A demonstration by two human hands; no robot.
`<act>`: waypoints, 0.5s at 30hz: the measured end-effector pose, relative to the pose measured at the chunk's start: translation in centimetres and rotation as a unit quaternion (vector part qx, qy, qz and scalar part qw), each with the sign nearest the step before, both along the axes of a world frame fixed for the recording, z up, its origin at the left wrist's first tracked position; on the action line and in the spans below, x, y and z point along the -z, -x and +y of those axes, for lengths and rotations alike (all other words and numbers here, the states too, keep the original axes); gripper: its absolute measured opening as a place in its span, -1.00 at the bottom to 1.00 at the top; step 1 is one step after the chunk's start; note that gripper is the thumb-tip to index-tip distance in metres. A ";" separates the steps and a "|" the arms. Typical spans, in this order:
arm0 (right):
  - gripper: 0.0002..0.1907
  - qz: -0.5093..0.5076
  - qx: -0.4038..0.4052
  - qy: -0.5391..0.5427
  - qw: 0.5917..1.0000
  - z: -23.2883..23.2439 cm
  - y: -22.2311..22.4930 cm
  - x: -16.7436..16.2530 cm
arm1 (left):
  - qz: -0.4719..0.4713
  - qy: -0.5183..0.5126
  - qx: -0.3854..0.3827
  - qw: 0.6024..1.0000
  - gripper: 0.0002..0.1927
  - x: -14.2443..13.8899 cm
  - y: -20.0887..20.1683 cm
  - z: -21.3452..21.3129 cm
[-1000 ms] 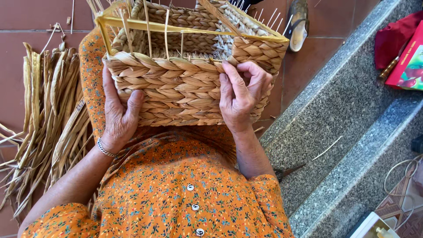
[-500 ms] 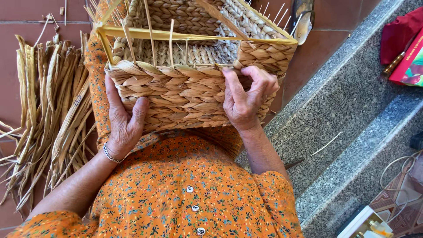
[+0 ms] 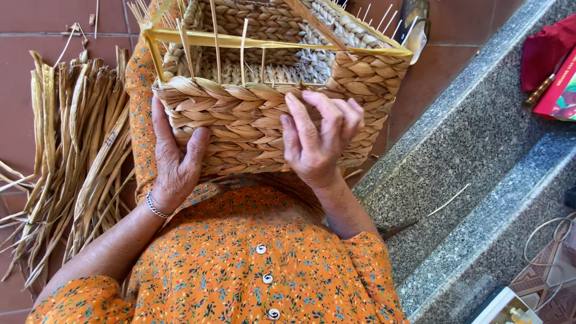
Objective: The person weaves a water hyacinth basket, tucking and pressing straw strands along the rim to secure the weave, then uses scissors to trim the protruding straw ends sticking out from the basket walls. The basket rests on their lap while they work.
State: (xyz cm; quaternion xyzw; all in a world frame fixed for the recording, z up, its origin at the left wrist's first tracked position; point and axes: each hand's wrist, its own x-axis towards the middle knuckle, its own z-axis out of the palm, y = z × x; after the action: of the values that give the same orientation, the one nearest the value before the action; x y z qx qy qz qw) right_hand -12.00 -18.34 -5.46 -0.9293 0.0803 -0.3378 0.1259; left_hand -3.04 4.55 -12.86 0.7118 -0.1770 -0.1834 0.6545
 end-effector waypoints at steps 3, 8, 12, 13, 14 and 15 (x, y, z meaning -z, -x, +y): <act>-0.68 0.024 -0.005 -0.029 0.999 0.8 -1.2 -0.2 | -0.008 0.001 -0.001 1.000 -0.15 0.1 -0.2 0.0; -0.69 0.030 0.007 -0.043 0.999 1.1 -2.3 -0.4 | 0.012 0.007 -0.002 1.000 -0.13 0.2 -0.3 -0.1; -0.66 0.032 -0.003 -0.031 0.999 1.1 -3.2 -0.1 | 0.009 0.009 -0.009 1.000 -0.13 0.6 -0.8 0.1; -0.64 0.031 -0.008 -0.025 0.999 1.1 -3.3 0.0 | 0.012 0.013 -0.012 1.000 -0.13 0.8 -0.8 0.1; -0.66 0.036 -0.009 -0.014 0.999 1.1 -3.5 0.1 | 0.014 0.017 -0.014 1.000 -0.13 1.0 -0.9 0.2; -0.67 0.040 -0.009 -0.004 0.999 1.1 -3.6 0.2 | 0.016 0.020 -0.017 1.000 -0.13 1.1 -0.9 0.2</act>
State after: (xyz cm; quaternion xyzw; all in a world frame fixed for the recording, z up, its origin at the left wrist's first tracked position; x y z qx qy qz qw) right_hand -8.41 -17.23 -5.61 -0.9424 0.0780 -0.2985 0.1290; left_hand -2.13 4.74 -13.94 0.6983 -0.1577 -0.1804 0.6745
